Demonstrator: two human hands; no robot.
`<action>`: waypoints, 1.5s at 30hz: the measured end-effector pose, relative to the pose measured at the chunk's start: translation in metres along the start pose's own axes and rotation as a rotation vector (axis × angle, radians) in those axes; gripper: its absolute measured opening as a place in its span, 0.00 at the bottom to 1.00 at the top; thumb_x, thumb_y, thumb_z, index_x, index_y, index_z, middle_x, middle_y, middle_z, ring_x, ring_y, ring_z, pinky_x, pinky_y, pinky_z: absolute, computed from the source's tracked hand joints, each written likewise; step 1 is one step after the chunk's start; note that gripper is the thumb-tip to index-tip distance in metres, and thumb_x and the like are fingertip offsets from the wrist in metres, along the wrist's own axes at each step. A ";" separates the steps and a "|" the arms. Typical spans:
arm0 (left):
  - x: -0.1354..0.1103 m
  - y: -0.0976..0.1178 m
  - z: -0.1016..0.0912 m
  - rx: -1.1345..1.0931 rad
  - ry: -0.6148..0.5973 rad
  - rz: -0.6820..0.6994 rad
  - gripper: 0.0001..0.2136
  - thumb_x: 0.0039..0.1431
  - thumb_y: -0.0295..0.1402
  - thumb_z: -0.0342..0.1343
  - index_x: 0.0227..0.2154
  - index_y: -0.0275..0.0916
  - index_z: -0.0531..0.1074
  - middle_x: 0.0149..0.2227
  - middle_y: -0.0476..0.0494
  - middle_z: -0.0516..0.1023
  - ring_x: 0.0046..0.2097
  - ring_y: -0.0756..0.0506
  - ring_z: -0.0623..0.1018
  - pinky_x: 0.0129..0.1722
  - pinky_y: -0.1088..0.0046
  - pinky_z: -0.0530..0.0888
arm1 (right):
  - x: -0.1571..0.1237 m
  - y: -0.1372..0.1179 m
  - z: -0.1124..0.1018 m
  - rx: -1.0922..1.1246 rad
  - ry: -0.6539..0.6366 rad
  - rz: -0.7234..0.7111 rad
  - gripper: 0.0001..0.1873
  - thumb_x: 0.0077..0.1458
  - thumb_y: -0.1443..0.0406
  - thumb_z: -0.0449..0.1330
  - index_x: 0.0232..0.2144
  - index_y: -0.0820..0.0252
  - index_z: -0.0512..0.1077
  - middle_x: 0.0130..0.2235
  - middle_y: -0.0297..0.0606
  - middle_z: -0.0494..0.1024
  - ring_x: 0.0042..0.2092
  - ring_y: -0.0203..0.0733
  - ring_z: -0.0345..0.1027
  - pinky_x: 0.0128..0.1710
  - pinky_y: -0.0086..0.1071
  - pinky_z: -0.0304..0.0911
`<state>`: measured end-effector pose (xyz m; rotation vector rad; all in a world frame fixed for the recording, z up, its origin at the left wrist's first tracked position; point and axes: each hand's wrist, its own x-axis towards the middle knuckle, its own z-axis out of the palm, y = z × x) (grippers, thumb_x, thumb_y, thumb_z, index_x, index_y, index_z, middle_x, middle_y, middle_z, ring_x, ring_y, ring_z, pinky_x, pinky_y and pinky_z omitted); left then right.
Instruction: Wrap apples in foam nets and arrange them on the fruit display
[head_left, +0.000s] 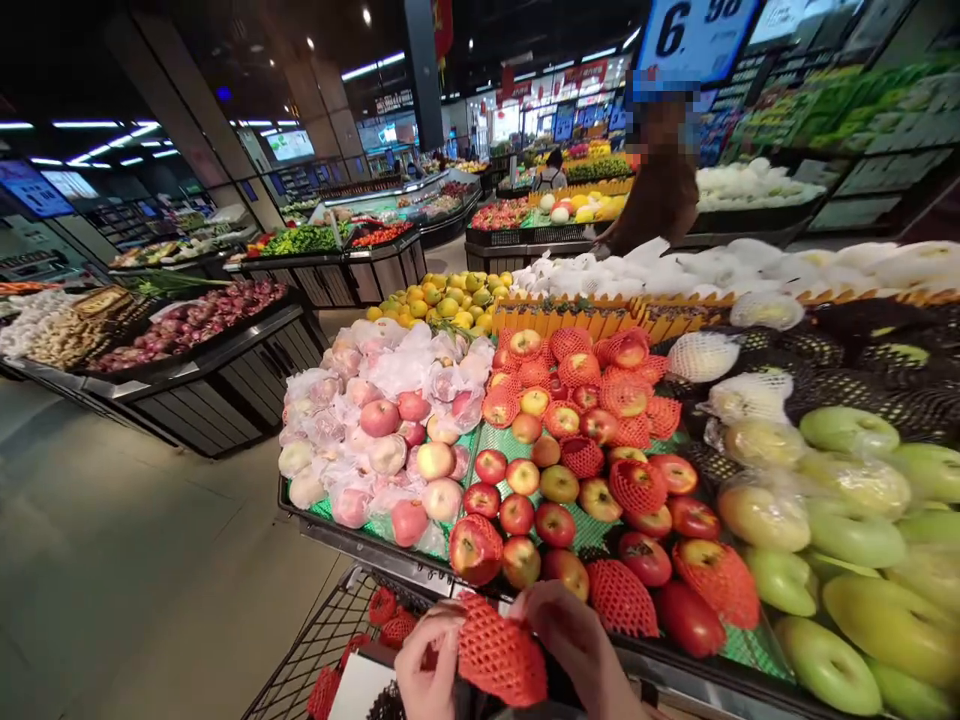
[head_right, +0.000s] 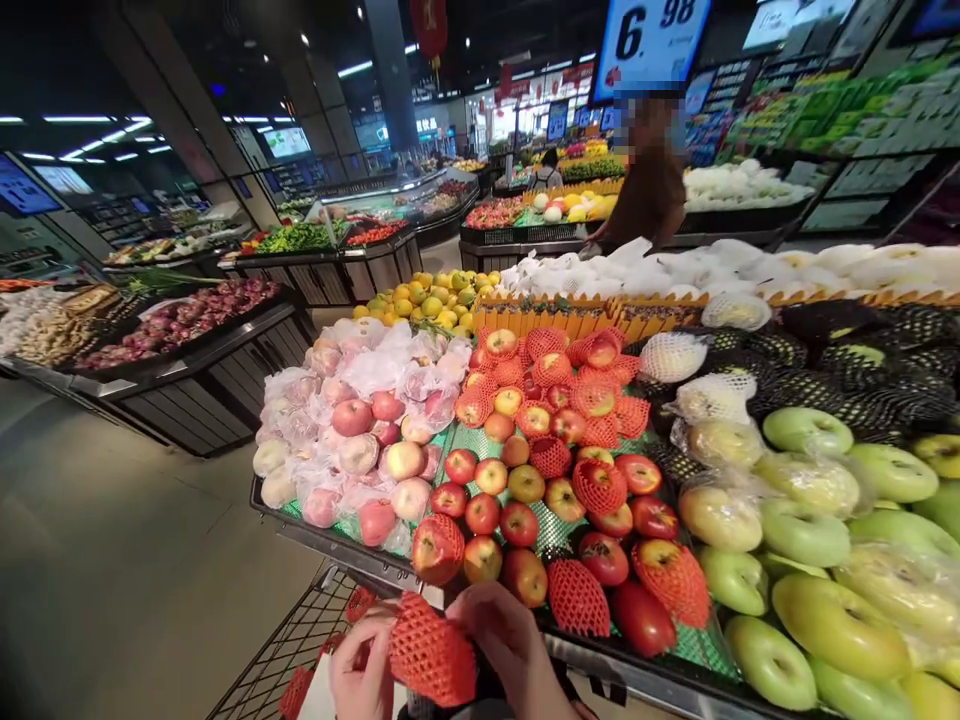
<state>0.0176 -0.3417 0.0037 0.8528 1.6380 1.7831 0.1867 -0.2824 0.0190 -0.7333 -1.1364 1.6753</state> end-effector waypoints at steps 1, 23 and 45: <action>-0.004 0.001 0.010 -0.056 0.010 -0.053 0.18 0.46 0.51 0.67 0.21 0.40 0.79 0.26 0.41 0.81 0.35 0.41 0.81 0.38 0.67 0.79 | -0.001 0.006 -0.002 0.064 0.018 0.031 0.14 0.55 0.54 0.65 0.27 0.57 0.74 0.30 0.38 0.77 0.33 0.39 0.71 0.34 0.30 0.68; -0.014 0.014 0.093 -0.466 -0.299 -0.522 0.43 0.45 0.38 0.71 0.64 0.48 0.57 0.52 0.37 0.75 0.53 0.38 0.78 0.52 0.64 0.74 | -0.024 -0.036 -0.061 -0.864 0.177 -0.828 0.19 0.56 0.79 0.49 0.43 0.56 0.71 0.42 0.41 0.77 0.49 0.42 0.73 0.48 0.31 0.71; -0.008 0.007 0.085 -0.004 -0.312 -0.284 0.29 0.53 0.48 0.63 0.55 0.43 0.64 0.53 0.39 0.72 0.56 0.41 0.73 0.57 0.66 0.68 | -0.019 -0.015 -0.073 -0.740 -0.078 -0.368 0.12 0.60 0.69 0.46 0.27 0.58 0.66 0.29 0.38 0.73 0.33 0.40 0.65 0.32 0.32 0.64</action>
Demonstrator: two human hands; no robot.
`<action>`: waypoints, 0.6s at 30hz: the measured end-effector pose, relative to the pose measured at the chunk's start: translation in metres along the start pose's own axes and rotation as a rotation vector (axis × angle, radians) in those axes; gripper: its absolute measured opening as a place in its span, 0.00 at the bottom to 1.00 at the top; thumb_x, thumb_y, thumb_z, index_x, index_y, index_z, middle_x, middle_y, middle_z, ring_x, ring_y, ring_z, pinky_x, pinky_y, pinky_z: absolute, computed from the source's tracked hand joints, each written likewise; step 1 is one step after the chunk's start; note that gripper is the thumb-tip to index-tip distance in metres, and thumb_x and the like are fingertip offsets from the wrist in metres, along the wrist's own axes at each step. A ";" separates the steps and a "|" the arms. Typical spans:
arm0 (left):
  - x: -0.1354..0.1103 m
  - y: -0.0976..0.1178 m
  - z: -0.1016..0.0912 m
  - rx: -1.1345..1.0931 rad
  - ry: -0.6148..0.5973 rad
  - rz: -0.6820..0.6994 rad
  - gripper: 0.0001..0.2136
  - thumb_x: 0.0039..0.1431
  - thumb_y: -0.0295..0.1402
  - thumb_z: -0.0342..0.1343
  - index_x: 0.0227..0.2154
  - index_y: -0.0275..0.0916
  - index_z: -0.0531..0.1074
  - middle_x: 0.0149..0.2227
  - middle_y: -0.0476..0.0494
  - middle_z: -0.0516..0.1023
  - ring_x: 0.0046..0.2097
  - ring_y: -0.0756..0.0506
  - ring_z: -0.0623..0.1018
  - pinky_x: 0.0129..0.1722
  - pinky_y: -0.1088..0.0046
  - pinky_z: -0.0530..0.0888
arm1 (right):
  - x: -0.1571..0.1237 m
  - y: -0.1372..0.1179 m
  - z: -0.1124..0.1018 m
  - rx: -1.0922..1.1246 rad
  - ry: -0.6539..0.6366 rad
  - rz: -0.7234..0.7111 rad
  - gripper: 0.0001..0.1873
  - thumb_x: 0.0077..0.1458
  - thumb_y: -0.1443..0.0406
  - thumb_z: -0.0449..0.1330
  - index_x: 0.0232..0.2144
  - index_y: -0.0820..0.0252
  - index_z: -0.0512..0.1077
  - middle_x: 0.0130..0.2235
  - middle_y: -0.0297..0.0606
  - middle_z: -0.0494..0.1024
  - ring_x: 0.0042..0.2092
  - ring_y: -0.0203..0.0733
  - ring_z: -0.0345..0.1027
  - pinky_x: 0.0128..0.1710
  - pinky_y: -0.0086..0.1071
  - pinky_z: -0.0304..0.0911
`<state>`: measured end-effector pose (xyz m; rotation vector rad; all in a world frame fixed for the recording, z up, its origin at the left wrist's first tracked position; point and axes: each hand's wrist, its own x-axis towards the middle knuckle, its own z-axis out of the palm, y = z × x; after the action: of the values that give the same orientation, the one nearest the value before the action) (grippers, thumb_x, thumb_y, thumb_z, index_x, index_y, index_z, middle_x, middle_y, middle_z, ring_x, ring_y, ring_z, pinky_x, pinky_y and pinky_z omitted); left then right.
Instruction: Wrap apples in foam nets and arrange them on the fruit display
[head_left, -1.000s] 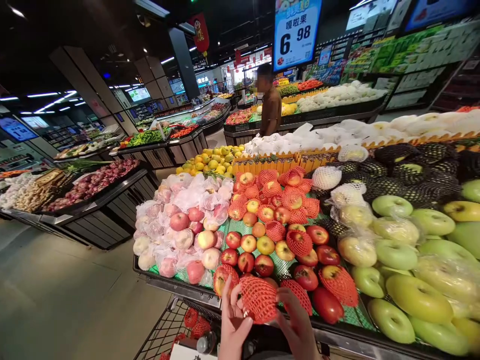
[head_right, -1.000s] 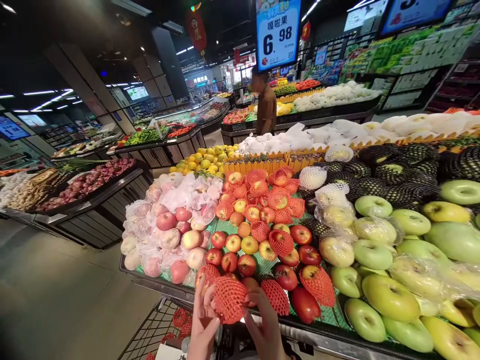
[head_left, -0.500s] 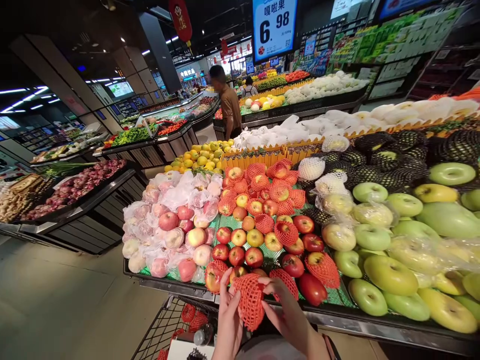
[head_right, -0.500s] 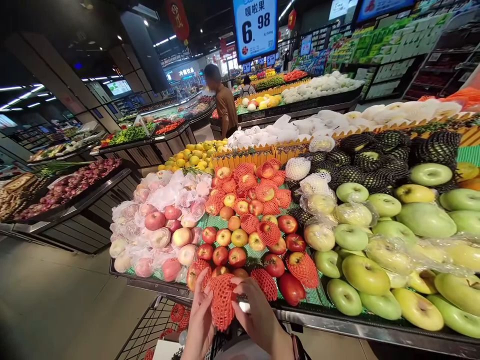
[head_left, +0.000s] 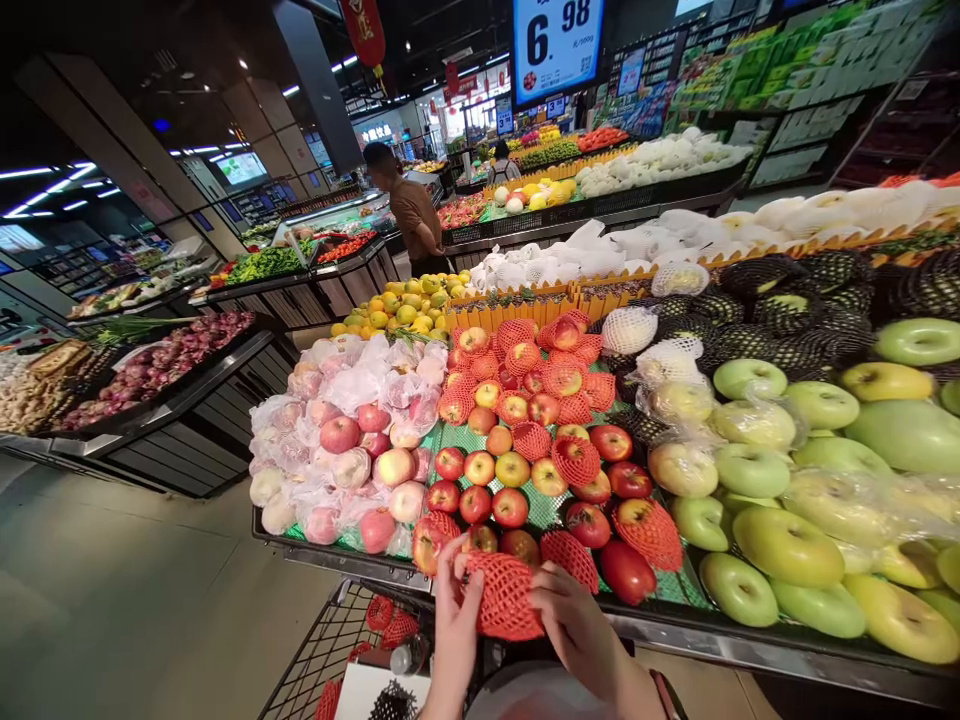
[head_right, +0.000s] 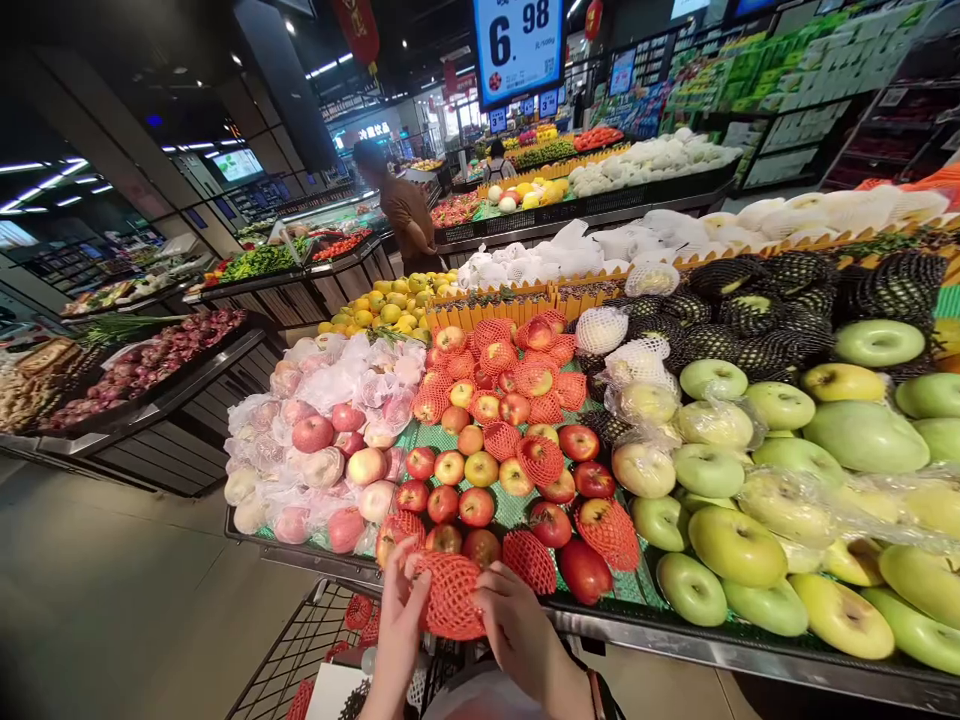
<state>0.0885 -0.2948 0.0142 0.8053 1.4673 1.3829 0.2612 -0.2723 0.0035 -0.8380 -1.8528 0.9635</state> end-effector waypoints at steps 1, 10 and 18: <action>-0.001 -0.002 0.001 0.048 -0.038 0.019 0.28 0.55 0.48 0.61 0.55 0.42 0.64 0.56 0.38 0.70 0.58 0.40 0.71 0.60 0.64 0.66 | -0.002 0.005 0.005 0.014 -0.021 0.153 0.11 0.59 0.68 0.47 0.26 0.58 0.66 0.27 0.38 0.72 0.28 0.39 0.64 0.27 0.31 0.61; -0.006 0.009 0.012 0.315 -0.313 -0.024 0.31 0.63 0.49 0.50 0.63 0.37 0.58 0.67 0.31 0.58 0.70 0.37 0.55 0.70 0.57 0.50 | -0.007 0.029 0.026 0.309 -0.125 0.660 0.13 0.47 0.59 0.51 0.17 0.56 0.53 0.17 0.29 0.56 0.18 0.32 0.50 0.18 0.27 0.47; -0.012 0.036 0.012 0.342 -0.527 -0.038 0.29 0.64 0.44 0.52 0.66 0.42 0.58 0.60 0.35 0.71 0.62 0.37 0.69 0.65 0.58 0.61 | -0.019 0.026 0.016 0.109 -0.045 0.265 0.09 0.53 0.63 0.53 0.26 0.59 0.72 0.29 0.42 0.77 0.32 0.44 0.71 0.35 0.35 0.71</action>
<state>0.0989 -0.2964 0.0530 1.2419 1.2958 0.8067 0.2585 -0.2806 -0.0315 -1.0192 -1.7377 1.2451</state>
